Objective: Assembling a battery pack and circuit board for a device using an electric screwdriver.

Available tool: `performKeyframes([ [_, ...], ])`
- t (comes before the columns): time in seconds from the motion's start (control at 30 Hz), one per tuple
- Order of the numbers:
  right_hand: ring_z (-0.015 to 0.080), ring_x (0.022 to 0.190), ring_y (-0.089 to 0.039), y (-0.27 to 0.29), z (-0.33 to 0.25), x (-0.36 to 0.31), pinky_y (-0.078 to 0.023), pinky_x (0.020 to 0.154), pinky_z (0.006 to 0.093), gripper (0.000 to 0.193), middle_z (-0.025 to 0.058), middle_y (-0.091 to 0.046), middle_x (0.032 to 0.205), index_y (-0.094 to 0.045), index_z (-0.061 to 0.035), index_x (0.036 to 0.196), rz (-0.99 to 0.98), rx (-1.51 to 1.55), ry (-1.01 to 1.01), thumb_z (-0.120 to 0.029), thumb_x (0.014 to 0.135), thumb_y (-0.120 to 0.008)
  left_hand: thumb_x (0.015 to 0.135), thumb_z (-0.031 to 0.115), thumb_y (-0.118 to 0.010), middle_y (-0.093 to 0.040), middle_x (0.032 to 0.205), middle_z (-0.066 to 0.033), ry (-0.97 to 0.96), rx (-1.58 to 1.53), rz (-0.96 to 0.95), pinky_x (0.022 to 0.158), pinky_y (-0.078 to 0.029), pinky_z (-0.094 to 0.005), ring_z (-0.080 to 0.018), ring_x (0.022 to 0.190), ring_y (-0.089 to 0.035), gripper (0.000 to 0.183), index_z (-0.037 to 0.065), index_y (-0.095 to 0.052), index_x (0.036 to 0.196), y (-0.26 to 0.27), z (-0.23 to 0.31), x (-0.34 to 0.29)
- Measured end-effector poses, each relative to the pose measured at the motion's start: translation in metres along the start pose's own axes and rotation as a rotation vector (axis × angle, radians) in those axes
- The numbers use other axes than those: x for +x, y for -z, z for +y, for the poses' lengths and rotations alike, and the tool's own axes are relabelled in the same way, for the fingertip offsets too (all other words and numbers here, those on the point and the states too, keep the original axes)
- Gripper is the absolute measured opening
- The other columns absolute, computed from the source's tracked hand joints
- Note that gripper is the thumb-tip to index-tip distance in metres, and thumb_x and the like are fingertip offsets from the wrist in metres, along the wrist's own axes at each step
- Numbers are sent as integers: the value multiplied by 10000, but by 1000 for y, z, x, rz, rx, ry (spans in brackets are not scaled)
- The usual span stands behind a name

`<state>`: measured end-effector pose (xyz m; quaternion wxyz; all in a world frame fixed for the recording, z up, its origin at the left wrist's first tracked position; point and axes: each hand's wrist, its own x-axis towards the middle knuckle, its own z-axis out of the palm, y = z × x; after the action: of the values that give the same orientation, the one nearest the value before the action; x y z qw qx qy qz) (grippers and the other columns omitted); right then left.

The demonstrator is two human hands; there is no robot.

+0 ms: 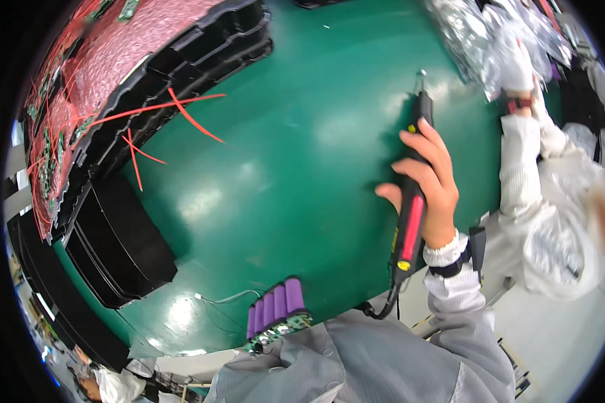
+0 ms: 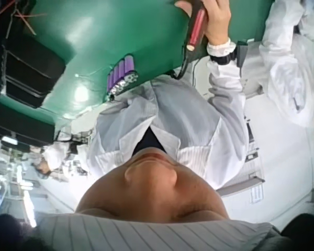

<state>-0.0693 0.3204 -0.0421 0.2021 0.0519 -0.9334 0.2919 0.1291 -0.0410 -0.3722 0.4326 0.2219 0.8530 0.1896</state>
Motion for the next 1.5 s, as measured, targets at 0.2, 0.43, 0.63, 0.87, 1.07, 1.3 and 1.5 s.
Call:
performKeyframes([
  [0.2, 470, 1373, -562, -8, 18, 1, -523, 1082, 524, 362, 162, -679, 1276, -678, -44, 1009, 172, 5, 144, -184, 792, -931, 1005, 180, -701, -775, 1067, -196, -81, 210, 181, 887, -575, -387, -277, 1013, -748, 381, -60, -661, 1298, -14, -20, 19],
  [0.43, 460, 1334, -602, -25, 18, -2, -533, 1085, 489, 354, 148, -708, 1279, -684, -55, 1021, 366, -110, 168, -213, 812, -923, 925, 152, -723, -775, 964, -236, -69, -300, 229, 853, -570, -437, -328, 963, -761, 437, 43, -641, 1340, 21, 39, 55],
  [0.63, 448, 1370, -577, -33, 8, 1, -571, 1015, 503, 363, 91, -697, 1273, -687, -78, 1042, 248, 77, 255, -348, 887, -875, 935, 178, -743, -766, 1047, -169, -65, -310, 278, 878, -578, -419, -272, 1012, -746, 537, 24, -583, 1424, 52, 76, 88],
  [0.87, 412, 1366, -597, -18, 22, -8, -576, 1030, 498, 398, 95, -702, 1301, -677, -74, 1059, 232, 51, 220, -363, 876, -879, 982, 206, -683, -732, 1181, -144, -345, 326, 660, 923, -564, -464, -316, 1120, -700, 487, 77, -600, 1444, 136, 160, 121],
  [1.07, 410, 1373, -591, -26, 16, -1, -573, 1042, 493, 411, 100, -705, 1298, -673, -69, 1072, 245, 52, 233, -355, 869, -886, 1008, 232, -642, -710, 1234, -185, -274, 349, 639, 949, -549, -507, -374, 1143, -681, 442, 83, -625, 1424, 171, 155, 144],
  [1.3, 389, 1358, -617, -24, 15, -2, -542, 1081, 444, 357, 127, -720, 1299, -673, -71, 1077, 246, 67, 233, -246, 868, -902, 1038, 262, -594, -684, 1297, -233, -698, 313, 686, 978, -531, -556, -441, 1169, -658, 406, 89, -655, 1400, 100, 189, 84],
  [1.5, 383, 1363, -614, -26, 9, -1, -549, 1071, 454, 345, 129, -724, 1282, -669, -67, 1065, 246, 116, 244, -243, 875, -896, 1001, 119, -648, -775, 1124, -146, -242, -4, 1097, 935, -562, -492, -396, 1032, -719, 226, 143, -788, 1176, 82, 126, -6],
])
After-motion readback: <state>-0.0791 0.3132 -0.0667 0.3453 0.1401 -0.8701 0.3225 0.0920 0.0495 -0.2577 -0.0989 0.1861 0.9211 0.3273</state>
